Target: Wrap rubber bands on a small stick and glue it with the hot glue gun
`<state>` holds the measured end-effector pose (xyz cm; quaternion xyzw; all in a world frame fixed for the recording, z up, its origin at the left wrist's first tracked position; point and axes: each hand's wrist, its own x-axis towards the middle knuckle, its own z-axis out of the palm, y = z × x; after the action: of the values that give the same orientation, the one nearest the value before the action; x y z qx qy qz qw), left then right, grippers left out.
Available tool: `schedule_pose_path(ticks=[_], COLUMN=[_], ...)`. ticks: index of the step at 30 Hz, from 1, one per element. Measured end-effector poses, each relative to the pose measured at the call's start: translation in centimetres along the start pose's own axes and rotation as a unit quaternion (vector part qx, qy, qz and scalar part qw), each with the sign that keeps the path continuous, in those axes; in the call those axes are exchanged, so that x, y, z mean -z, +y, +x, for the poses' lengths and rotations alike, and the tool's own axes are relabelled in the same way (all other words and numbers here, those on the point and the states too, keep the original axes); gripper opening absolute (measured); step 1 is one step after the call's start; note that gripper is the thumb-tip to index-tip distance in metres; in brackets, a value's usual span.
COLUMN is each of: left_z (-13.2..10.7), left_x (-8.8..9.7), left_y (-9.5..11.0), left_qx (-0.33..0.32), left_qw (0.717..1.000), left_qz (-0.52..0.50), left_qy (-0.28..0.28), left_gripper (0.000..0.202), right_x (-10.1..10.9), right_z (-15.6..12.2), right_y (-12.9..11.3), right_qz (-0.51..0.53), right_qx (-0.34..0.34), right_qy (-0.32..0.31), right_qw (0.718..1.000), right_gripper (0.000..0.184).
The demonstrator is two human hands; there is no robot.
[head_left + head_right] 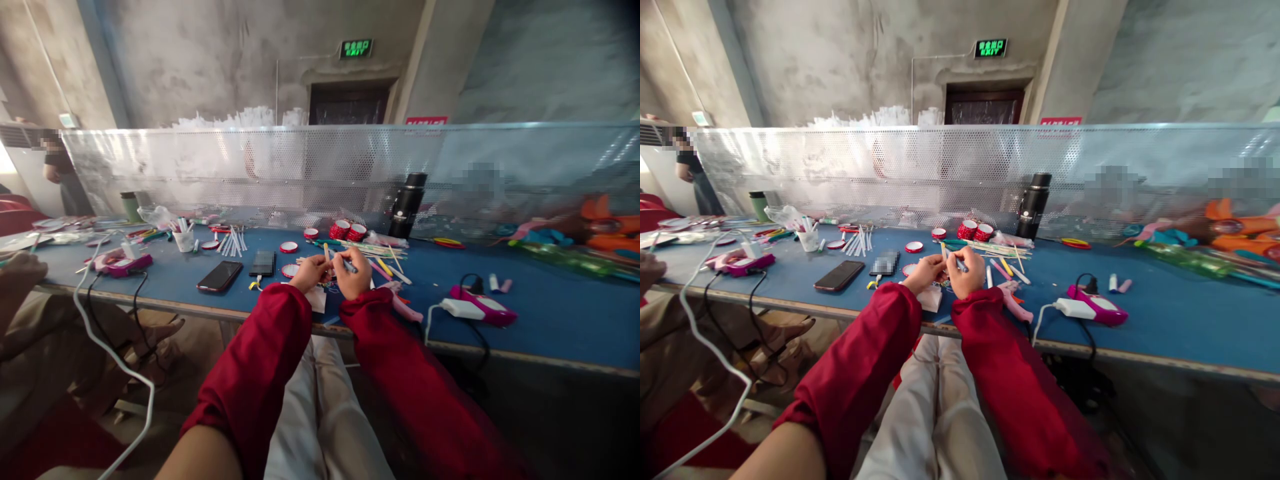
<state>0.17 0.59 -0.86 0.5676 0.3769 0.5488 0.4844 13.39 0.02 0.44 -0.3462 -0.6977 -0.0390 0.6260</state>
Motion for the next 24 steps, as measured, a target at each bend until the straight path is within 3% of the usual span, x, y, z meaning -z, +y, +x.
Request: schedule_pose_path(ticks=[24], left_z=[0.44], left_x=[0.23], left_y=[-0.61], left_qx=[-0.003], left_qw=[1.000], left_qz=[-0.007], left_qy=[-0.007], left_gripper=[0.037], right_x=[-0.06], right_z=[-0.02], right_y=[0.07], right_qz=[0.016], right_qx=[0.009], right_qy=[-0.004], right_qw=[1.000], right_gripper=[0.017])
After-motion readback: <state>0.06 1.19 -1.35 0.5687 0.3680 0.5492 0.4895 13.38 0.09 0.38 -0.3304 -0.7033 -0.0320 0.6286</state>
